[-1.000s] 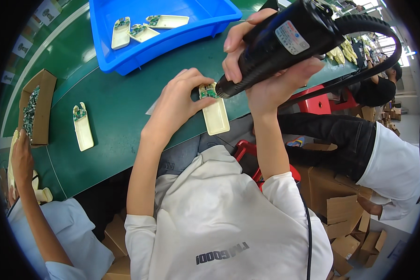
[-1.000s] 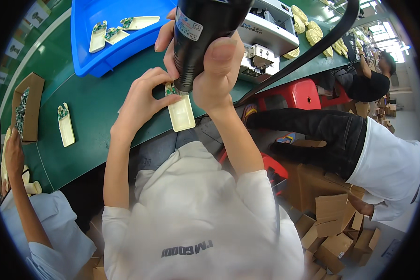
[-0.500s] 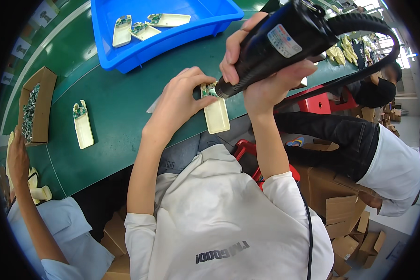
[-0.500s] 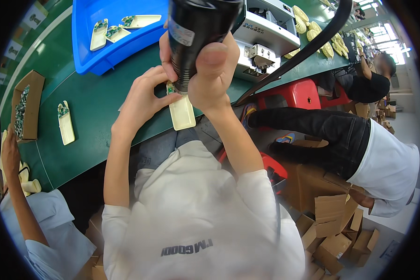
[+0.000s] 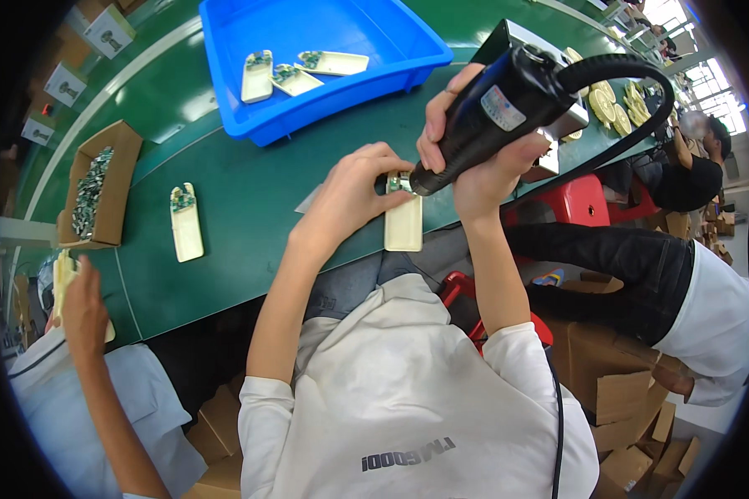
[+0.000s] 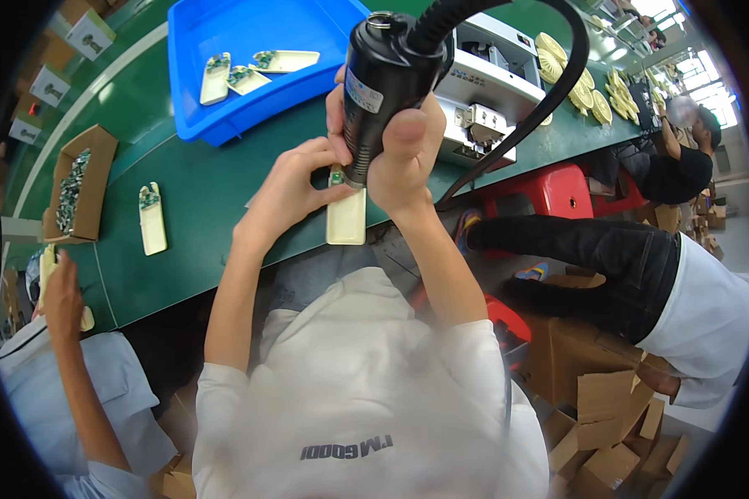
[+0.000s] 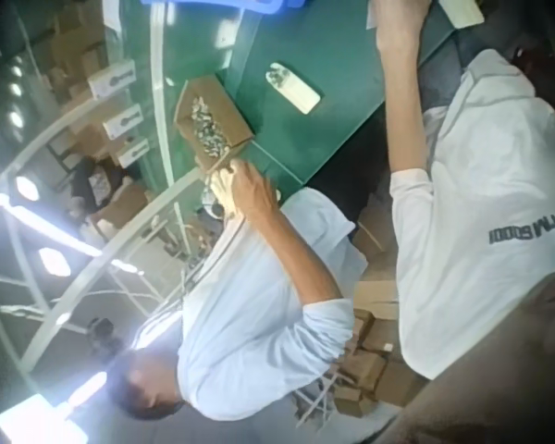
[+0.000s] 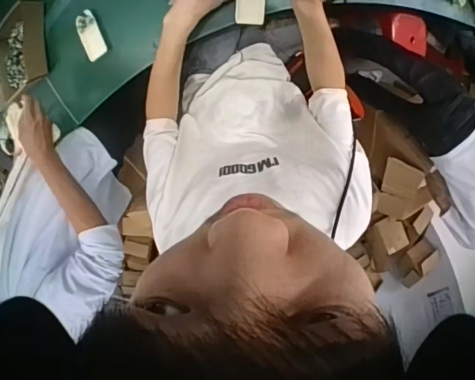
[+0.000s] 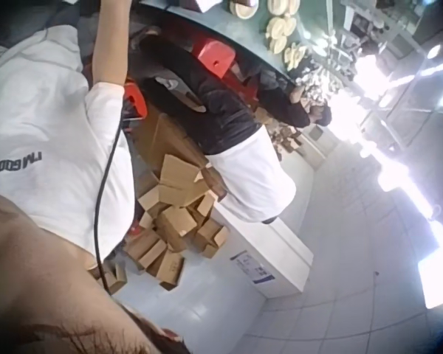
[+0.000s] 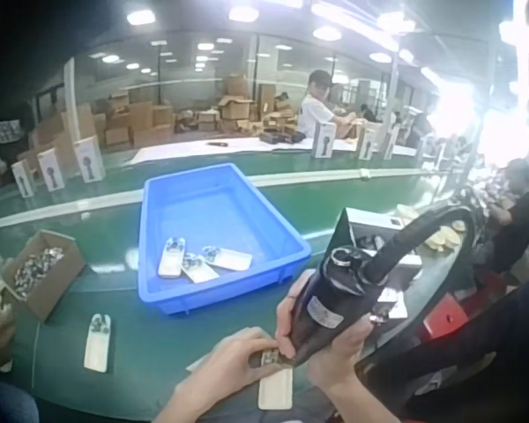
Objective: Assembling electronic circuit boards into plastic housings using a handheld electric tool.
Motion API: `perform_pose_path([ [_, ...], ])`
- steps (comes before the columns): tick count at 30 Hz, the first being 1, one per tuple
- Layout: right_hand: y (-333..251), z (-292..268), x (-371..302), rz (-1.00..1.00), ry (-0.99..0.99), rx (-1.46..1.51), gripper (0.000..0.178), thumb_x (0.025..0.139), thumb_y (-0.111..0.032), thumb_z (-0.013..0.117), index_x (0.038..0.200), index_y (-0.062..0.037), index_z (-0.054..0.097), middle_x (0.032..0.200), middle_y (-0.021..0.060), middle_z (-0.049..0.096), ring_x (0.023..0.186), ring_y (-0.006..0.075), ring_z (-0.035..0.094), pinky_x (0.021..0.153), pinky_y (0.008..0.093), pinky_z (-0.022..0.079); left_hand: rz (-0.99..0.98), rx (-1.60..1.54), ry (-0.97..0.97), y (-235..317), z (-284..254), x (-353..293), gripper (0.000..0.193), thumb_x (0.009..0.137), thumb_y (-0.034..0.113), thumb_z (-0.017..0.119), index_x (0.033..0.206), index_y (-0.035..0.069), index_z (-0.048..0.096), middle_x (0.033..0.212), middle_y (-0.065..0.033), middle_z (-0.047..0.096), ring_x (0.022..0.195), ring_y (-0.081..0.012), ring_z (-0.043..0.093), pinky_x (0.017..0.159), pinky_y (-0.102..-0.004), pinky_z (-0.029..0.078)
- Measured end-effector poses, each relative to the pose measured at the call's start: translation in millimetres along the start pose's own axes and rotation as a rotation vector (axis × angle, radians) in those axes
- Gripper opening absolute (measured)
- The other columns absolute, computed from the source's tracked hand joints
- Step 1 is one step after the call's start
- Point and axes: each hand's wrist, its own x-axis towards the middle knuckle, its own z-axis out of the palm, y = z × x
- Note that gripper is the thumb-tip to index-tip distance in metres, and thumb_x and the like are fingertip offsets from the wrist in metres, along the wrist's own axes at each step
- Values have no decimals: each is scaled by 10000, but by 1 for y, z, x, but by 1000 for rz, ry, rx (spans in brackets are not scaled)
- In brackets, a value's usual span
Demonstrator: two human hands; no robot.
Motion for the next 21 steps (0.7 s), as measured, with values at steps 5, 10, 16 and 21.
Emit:
perform_pose_path([
  [5, -17, -12, -7, -168, 39, 382, 953, 727, -892, 438, 1134, -30, 451, 774, 134, 541, 415, 150, 457, 394, 270, 387, 11, 86, 77, 5, -26, 1, 319, 721, 81, 786, 1014, -2, 690, 933, -99, 646, 873, -258, 630, 780, -350, 501],
  [10, -49, -32, -17, -307, 0, 574, 959, 731, -899, 419, 1134, -30, 438, 794, 160, 547, 387, 177, 454, 360, 304, 383, 11, 185, 532, 4, -100, 25, 317, 785, 156, 781, 1051, 11, 692, 1003, -68, 677, 896, -181, 643, 823, -286, 503],
  [16, -45, -40, -24, -272, 5, 424, 880, 781, -828, 476, 1141, -26, 447, 812, 131, 514, 410, 139, 442, 370, 263, 366, -16, 563, 719, -11, -155, 16, 382, 856, 247, 725, 1169, 42, 646, 1081, -82, 669, 980, -185, 624, 880, -311, 483],
  [21, -47, -67, -26, -252, 102, 383, 871, 790, -808, 501, 1156, -19, 453, 827, 113, 501, 436, 114, 444, 384, 241, 367, -295, 457, 391, -16, -195, -89, 401, 835, 217, 739, 1188, 54, 636, 1164, -82, 652, 1048, -213, 614, 921, -332, 460],
])
